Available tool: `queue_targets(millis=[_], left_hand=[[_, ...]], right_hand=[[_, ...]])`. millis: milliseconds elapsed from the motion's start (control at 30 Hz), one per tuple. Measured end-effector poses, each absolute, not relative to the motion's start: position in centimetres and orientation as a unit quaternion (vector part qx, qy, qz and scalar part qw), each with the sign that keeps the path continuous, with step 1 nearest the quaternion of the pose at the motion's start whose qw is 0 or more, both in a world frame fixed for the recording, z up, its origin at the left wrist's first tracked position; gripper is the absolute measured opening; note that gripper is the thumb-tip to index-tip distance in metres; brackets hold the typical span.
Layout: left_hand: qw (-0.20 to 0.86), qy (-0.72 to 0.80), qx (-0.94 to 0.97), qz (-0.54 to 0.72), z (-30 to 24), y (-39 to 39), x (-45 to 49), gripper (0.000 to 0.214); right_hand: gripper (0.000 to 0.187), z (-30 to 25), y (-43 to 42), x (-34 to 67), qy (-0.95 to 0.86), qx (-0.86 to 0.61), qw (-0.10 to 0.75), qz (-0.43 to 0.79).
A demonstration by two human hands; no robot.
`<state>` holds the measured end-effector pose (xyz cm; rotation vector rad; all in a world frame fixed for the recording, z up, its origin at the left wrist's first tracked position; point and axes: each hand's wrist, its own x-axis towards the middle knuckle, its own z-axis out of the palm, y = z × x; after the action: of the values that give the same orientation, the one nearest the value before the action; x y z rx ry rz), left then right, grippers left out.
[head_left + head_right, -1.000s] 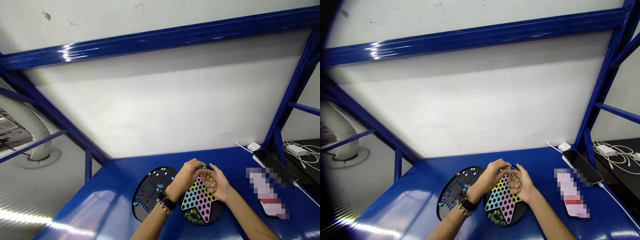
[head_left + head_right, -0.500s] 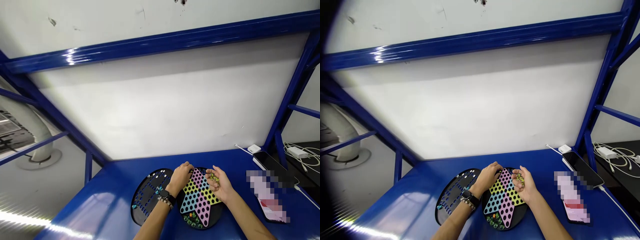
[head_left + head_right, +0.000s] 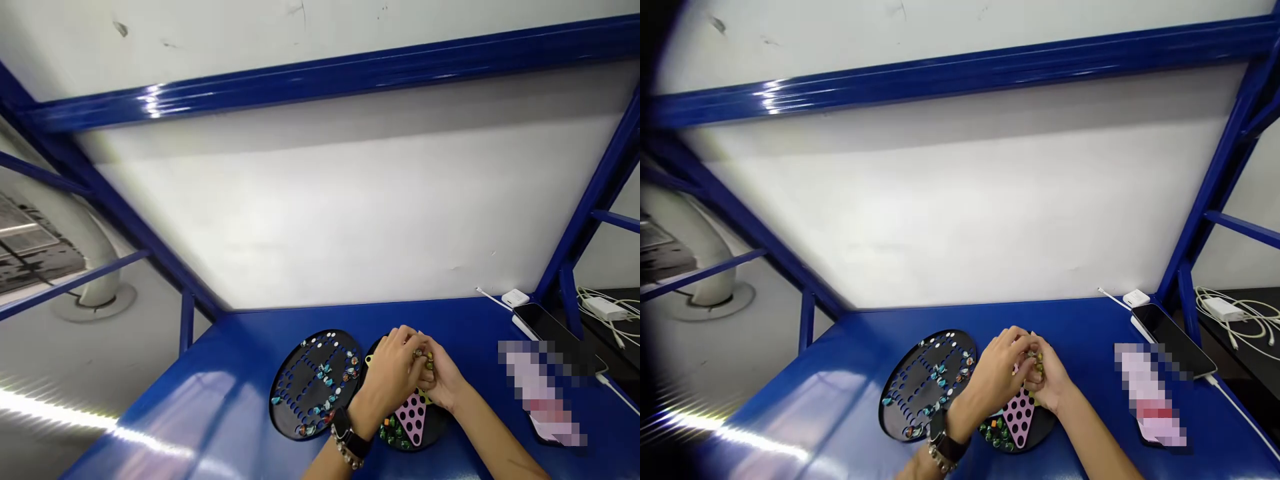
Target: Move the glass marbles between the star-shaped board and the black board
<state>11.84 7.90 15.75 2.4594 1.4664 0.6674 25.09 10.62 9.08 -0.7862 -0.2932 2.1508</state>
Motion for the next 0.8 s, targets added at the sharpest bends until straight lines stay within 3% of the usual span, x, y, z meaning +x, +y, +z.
queue_targets(millis=[100, 233, 400, 600, 800], left_hand=[[0.107, 0.504, 0.810, 0.280, 15.3, 6.1, 12.0, 0.028], [0.126, 0.539, 0.726, 0.407, 12.9, 2.8, 9.6, 0.015], [0.100, 0.608, 0.619, 0.486, 8.9, -0.5, 6.5, 0.015], [0.096, 0.651, 0.566, 0.496, 7.0, -1.5, 4.8, 0.026], [0.107, 0.660, 0.544, 0.507, 6.6, -1.5, 4.1, 0.034]], right_hand=[[0.038, 8.8, 10.4, 25.5, -0.214, -0.349, 0.428, 0.806], [0.052, 9.5, 10.8, 24.6, -0.420, -0.422, 0.423, 0.683], [0.044, 11.3, 11.7, 17.0, -0.774, -0.455, 0.297, 0.324], [0.016, 10.9, 11.7, 7.8, -0.875, -0.395, 0.163, 0.226], [0.021, 9.9, 11.3, 7.7, -0.916, -0.356, 0.113, 0.148]])
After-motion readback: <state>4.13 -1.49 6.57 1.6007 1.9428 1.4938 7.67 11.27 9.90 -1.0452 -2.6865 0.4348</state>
